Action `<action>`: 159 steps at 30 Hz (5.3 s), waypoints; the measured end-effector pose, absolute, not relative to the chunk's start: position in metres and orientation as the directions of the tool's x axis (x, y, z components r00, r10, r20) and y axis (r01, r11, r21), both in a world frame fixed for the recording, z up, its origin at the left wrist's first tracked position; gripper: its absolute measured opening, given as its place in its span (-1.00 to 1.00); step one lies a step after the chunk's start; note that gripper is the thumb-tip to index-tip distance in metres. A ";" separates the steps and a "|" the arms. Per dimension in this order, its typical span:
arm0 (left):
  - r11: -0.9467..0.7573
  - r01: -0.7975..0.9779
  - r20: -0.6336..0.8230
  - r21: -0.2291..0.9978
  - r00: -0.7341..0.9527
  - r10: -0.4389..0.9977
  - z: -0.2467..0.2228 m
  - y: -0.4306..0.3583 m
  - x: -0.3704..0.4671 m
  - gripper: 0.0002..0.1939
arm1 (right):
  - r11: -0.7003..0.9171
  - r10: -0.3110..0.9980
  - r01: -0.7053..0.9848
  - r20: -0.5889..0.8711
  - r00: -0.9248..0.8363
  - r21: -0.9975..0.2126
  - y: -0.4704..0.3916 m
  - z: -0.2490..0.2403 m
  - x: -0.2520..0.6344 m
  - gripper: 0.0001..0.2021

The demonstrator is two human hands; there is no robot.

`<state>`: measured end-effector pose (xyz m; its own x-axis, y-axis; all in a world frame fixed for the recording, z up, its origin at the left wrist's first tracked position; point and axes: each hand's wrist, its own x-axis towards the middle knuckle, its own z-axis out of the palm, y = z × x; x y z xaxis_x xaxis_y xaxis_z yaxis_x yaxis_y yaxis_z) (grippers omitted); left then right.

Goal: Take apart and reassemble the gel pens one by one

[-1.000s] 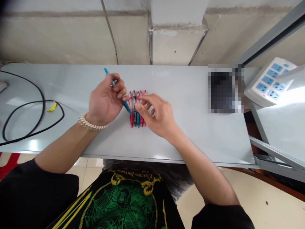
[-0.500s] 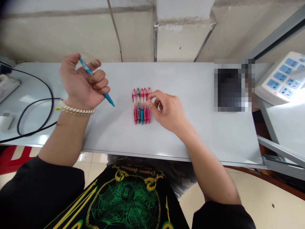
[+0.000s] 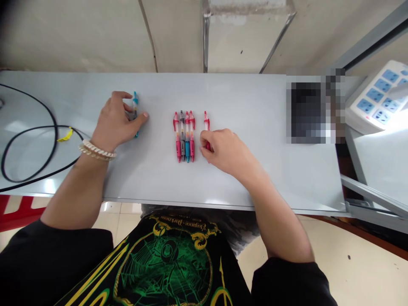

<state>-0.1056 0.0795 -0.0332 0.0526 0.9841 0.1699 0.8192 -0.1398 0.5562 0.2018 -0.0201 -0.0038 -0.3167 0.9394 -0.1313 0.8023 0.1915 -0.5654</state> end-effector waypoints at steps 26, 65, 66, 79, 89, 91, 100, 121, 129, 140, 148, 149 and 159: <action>0.045 -0.378 0.014 0.925 0.152 0.988 -0.024 0.013 -0.019 -0.65 | 0.357 0.921 0.256 0.384 0.063 -0.898 -0.029 -0.030 0.158 -0.76; 0.063 -0.375 -0.048 0.925 0.049 0.998 -0.031 0.035 -0.037 -0.80 | 0.444 0.872 0.527 0.485 -0.068 -0.725 -0.025 -0.018 0.176 -0.72; 0.076 -0.370 -0.057 0.926 0.061 0.997 -0.030 0.033 -0.035 -0.81 | 0.443 0.875 0.525 0.477 -0.078 -0.727 -0.025 -0.019 0.175 -0.71; 0.150 -0.400 -0.082 0.904 0.183 0.980 -0.029 0.019 -0.018 -0.76 | 0.557 0.813 0.408 0.576 -0.088 -0.723 -0.023 -0.039 0.160 -0.82; 0.147 -0.425 -0.100 0.893 0.131 0.986 -0.026 0.020 -0.018 -0.84 | 0.447 0.879 0.374 0.476 -0.016 -0.813 -0.024 -0.038 0.161 -0.86; 0.150 -0.399 -0.106 0.904 0.130 0.986 -0.026 0.020 -0.018 -0.81 | 0.439 0.880 0.371 0.475 0.005 -0.818 -0.024 -0.035 0.162 -0.82; 0.151 -0.379 -0.123 0.913 0.096 0.988 -0.025 0.020 -0.019 -0.77 | 0.419 0.884 0.439 0.468 0.002 -0.795 -0.026 -0.030 0.165 -0.83; 0.164 -0.313 -0.120 0.936 0.154 0.981 -0.021 0.017 -0.021 -0.81 | 0.081 0.995 0.225 0.065 -0.077 -0.971 -0.028 -0.022 0.162 -0.48; 0.159 -0.308 -0.120 0.938 0.144 0.982 -0.015 0.022 -0.029 -0.82 | 0.253 0.967 0.259 0.239 -0.083 -0.932 -0.028 -0.031 0.160 -0.60; 0.192 -0.461 -0.094 0.867 0.228 0.969 -0.006 0.026 -0.033 -0.67 | 0.170 0.979 0.227 0.137 -0.153 -0.959 -0.025 -0.028 0.162 -0.57; 0.266 -0.440 -0.221 0.857 0.153 0.963 0.018 0.055 -0.079 -0.63 | 0.259 0.957 0.346 0.288 0.032 -0.901 -0.023 -0.025 0.171 -0.63; 0.261 -0.438 -0.222 0.860 0.139 0.965 0.020 0.056 -0.082 -0.64 | 0.262 0.956 0.352 0.292 0.033 -0.898 -0.023 -0.024 0.171 -0.64; 0.080 -0.294 -0.131 0.952 -0.158 0.979 0.016 0.082 -0.109 -0.52 | 0.232 0.972 0.525 0.180 -0.150 -0.819 -0.020 -0.022 0.183 -0.88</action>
